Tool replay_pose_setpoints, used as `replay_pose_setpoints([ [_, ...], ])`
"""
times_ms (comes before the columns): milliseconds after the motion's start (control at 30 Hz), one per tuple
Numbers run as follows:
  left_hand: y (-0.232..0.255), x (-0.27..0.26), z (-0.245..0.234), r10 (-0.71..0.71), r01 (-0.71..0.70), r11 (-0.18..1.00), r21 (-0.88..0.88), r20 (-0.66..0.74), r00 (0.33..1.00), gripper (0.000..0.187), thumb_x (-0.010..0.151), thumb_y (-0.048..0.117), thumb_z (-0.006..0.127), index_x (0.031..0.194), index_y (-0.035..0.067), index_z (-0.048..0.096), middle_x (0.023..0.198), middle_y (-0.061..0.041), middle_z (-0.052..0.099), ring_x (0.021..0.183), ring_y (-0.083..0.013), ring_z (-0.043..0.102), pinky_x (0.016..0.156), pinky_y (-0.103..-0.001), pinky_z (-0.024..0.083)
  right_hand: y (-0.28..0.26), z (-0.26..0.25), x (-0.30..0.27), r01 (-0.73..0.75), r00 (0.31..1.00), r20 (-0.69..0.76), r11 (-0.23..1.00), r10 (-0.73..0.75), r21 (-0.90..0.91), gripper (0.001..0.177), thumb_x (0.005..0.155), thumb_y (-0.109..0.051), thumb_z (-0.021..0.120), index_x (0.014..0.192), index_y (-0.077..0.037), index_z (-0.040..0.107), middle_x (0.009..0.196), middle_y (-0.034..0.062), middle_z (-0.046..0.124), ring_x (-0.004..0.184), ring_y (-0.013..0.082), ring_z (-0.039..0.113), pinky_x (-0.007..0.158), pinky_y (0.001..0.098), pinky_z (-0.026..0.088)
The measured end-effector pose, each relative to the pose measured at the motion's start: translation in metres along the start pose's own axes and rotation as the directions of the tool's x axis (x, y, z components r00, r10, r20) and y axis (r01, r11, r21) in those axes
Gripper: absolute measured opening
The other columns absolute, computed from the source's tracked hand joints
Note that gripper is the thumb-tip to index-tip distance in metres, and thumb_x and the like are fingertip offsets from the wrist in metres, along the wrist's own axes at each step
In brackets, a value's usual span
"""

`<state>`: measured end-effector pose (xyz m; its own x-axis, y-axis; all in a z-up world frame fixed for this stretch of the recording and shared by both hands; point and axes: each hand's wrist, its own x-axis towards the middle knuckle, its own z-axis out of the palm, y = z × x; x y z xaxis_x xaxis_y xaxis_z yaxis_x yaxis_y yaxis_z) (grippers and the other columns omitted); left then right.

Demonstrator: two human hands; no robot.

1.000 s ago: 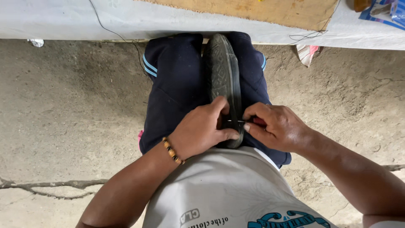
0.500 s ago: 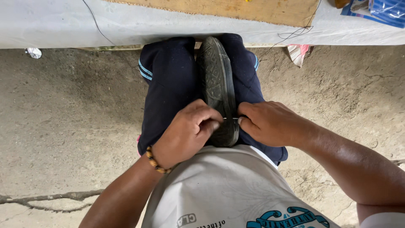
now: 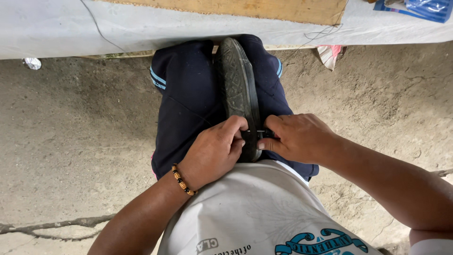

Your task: The person stitches the sole of a black shoe using a needle and thread. They repeatedly push the needle through the sole and pull the thread tight, working along the edge of the sole. The person briefly applies wax to the thread before continuing the stitching process.

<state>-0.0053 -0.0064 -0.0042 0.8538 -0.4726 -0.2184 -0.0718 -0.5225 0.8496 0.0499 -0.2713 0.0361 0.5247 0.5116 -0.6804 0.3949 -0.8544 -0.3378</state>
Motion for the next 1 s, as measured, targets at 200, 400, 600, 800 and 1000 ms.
replay_pose_setpoints([
  [200, 0.01, 0.001, 0.005, 0.094, -0.084, 0.99, 0.116, -0.084, 0.992, 0.028, 0.103, 0.006, 0.072, 0.129, 0.014, 0.063, 0.088, -0.009, 0.076, 0.082, -0.0376, 0.08, 0.07, -0.048, 0.067, 0.01, 0.033, -0.003, -0.055, 0.972, -0.231, 0.997, 0.042, -0.05, 0.076, 0.102, -0.092, 0.051, 0.116, -0.019, 0.066, 0.081, 0.0038, 0.072, 0.086, 0.0311, 0.082, 0.077, 0.052, 0.068],
  [400, 0.003, 0.007, 0.017, 0.118, -0.096, 0.989, 0.112, -0.211, 0.97, 0.018, 0.105, 0.009, 0.074, 0.121, 0.015, 0.07, 0.089, -0.009, 0.078, 0.083, -0.0371, 0.081, 0.07, -0.048, 0.068, 0.023, 0.061, -0.009, -0.235, 0.841, -0.457, 0.956, 0.29, 0.174, 0.08, 0.075, -0.099, 0.081, 0.1, -0.024, 0.072, 0.071, 0.002, 0.072, 0.078, 0.0329, 0.081, 0.072, 0.0523, 0.065],
  [600, 0.009, 0.009, -0.016, -0.045, 0.0, 0.941, -0.339, -0.127, 0.991, 0.095, 0.086, 0.042, 0.103, 0.159, 0.004, 0.055, 0.122, -0.028, 0.059, 0.095, -0.0475, 0.076, 0.079, -0.056, 0.071, -0.015, 0.036, -0.021, -0.12, 0.888, -0.376, 0.923, 0.265, 0.366, 0.052, 0.094, -0.067, 0.085, 0.123, -0.031, 0.063, 0.066, -0.0007, 0.076, 0.08, 0.0376, 0.084, 0.076, 0.0571, 0.066],
  [800, 0.014, 0.017, -0.021, -0.085, 0.092, 0.973, -0.212, 0.043, 0.995, 0.112, 0.078, 0.053, 0.104, 0.171, 0.017, 0.052, 0.124, -0.024, 0.06, 0.104, -0.0541, 0.072, 0.086, -0.063, 0.064, -0.002, 0.08, 0.013, 0.16, 0.907, -0.332, 0.518, 0.26, 0.84, 0.019, 0.106, -0.025, 0.08, 0.121, -0.013, 0.078, 0.088, 0.0168, 0.081, 0.077, 0.0285, 0.086, 0.063, 0.0505, 0.072],
  [1000, 0.01, 0.017, -0.009, -0.109, 0.113, 0.985, -0.132, 0.036, 0.993, 0.101, 0.085, 0.047, 0.099, 0.171, 0.025, 0.052, 0.126, -0.017, 0.061, 0.103, -0.0505, 0.076, 0.084, -0.061, 0.067, 0.018, 0.089, 0.003, 0.502, 0.863, -0.415, -0.407, 0.287, 0.763, 0.012, 0.103, -0.016, 0.063, 0.113, -0.009, 0.065, 0.056, 0.0186, 0.05, 0.032, 0.0212, 0.044, 0.032, 0.0292, 0.04],
])
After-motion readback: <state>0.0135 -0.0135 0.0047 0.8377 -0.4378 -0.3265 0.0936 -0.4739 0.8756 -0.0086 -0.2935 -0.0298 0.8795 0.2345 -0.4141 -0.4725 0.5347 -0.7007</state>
